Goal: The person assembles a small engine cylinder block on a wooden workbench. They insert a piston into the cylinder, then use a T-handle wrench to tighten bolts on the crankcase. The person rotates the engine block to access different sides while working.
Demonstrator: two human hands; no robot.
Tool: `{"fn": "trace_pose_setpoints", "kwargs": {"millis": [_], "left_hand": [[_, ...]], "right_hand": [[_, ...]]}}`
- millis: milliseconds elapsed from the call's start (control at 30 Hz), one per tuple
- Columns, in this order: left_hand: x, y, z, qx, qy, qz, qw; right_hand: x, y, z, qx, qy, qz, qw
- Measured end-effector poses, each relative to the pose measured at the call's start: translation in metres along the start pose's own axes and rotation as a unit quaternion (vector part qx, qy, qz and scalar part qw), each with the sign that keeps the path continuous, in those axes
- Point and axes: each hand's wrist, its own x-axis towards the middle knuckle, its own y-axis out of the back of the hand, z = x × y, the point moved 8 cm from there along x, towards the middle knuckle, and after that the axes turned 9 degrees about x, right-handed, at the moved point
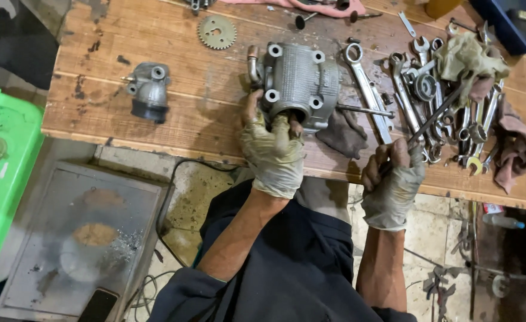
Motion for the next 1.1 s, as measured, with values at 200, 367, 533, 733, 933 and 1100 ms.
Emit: {"fn": "trace_pose_setpoints", "kwargs": {"millis": [200, 367, 533, 733, 933, 1100], "left_hand": [[-0.008, -0.005, 0.010, 0.060, -0.070, 0.025, 0.995], [-0.002, 0.015, 0.019, -0.001, -0.039, 0.029, 0.999], [0.004, 0.019, 0.021, -0.021, -0.026, 0.038, 0.999], [0.007, 0.022, 0.024, 0.005, -0.033, 0.045, 0.998], [0.006, 0.017, 0.020, 0.026, -0.022, 0.046, 0.998], [0.003, 0.017, 0.020, 0.015, -0.027, 0.037, 0.999]], "right_hand": [[-0.029, -0.016, 0.006, -0.025, -0.011, 0.007, 1.000], [-0.042, -0.025, 0.014, -0.055, -0.015, -0.035, 0.998], [-0.046, -0.037, 0.022, -0.062, -0.030, -0.047, 0.997], [-0.045, -0.036, 0.024, -0.070, -0.030, -0.056, 0.996], [-0.045, -0.033, 0.025, -0.060, -0.040, -0.060, 0.996], [-0.045, -0.030, 0.022, -0.062, -0.045, -0.057, 0.995]]}}
